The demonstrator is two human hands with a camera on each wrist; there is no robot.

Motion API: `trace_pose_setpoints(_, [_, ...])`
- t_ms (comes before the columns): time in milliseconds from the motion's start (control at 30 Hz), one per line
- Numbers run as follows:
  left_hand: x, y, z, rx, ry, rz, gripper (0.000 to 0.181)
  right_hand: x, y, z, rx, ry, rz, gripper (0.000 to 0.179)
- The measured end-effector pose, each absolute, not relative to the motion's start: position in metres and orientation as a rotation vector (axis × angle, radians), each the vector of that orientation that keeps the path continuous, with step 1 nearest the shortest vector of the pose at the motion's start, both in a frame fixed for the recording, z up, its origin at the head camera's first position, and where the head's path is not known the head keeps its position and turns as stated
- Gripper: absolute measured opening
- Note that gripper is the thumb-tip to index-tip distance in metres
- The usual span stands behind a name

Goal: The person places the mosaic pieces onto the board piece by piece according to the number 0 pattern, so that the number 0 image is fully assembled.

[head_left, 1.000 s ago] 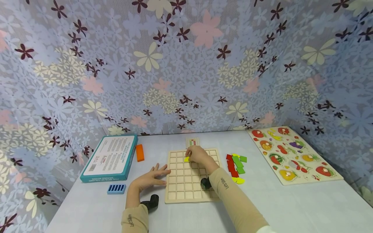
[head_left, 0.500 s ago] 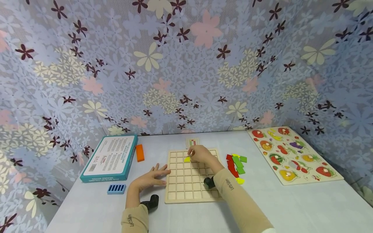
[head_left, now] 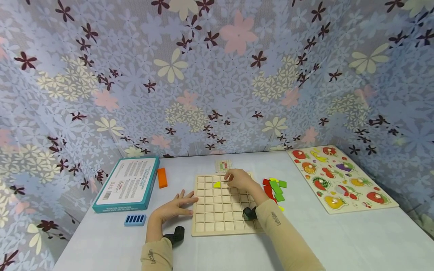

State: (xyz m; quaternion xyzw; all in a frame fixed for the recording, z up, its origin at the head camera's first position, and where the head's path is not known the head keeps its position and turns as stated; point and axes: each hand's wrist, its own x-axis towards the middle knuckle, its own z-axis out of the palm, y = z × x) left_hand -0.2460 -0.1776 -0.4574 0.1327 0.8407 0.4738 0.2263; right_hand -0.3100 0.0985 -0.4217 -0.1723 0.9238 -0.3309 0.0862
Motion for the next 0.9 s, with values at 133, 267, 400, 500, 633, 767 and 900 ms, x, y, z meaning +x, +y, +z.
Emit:
trace_pose_setpoints(133, [-0.246, -0.178, -0.458, 0.37, 2.312, 1.312, 0.059, -0.31, 0.104, -0.423, -0.482, 2.759, -0.993, 0.017])
trace_pose_setpoints(267, [-0.247, -0.178, -0.457, 0.378, 2.306, 1.315, 0.06, -0.31, 0.11, -0.423, -0.466, 2.757, -1.013, 0.018])
trace_pose_setpoints(400, [-0.246, -0.177, -0.457, 0.377, 2.303, 1.32, 0.059, -0.309, 0.117, -0.422, -0.48, 2.749, -1.054, 0.018])
trace_pose_setpoints(500, [-0.248, -0.178, -0.456, 0.374, 2.299, 1.322, 0.059, -0.308, 0.121, -0.421, -0.469, 2.751, -1.079, 0.018])
trace_pose_setpoints(633, [-0.249, -0.179, -0.456, 0.369, 2.293, 1.316, 0.059, -0.308, 0.125, -0.421, -0.436, 2.744, -1.098, 0.018])
trace_pose_setpoints(767, [-0.251, -0.179, -0.455, 0.366, 2.294, 1.315, 0.059, -0.31, 0.13, -0.422, -0.424, 2.749, -1.099, 0.019])
trace_pose_setpoints(900, [-0.252, -0.18, -0.454, 0.362, 2.298, 1.315, 0.059, -0.312, 0.138, -0.423, -0.415, 2.755, -1.108, 0.02])
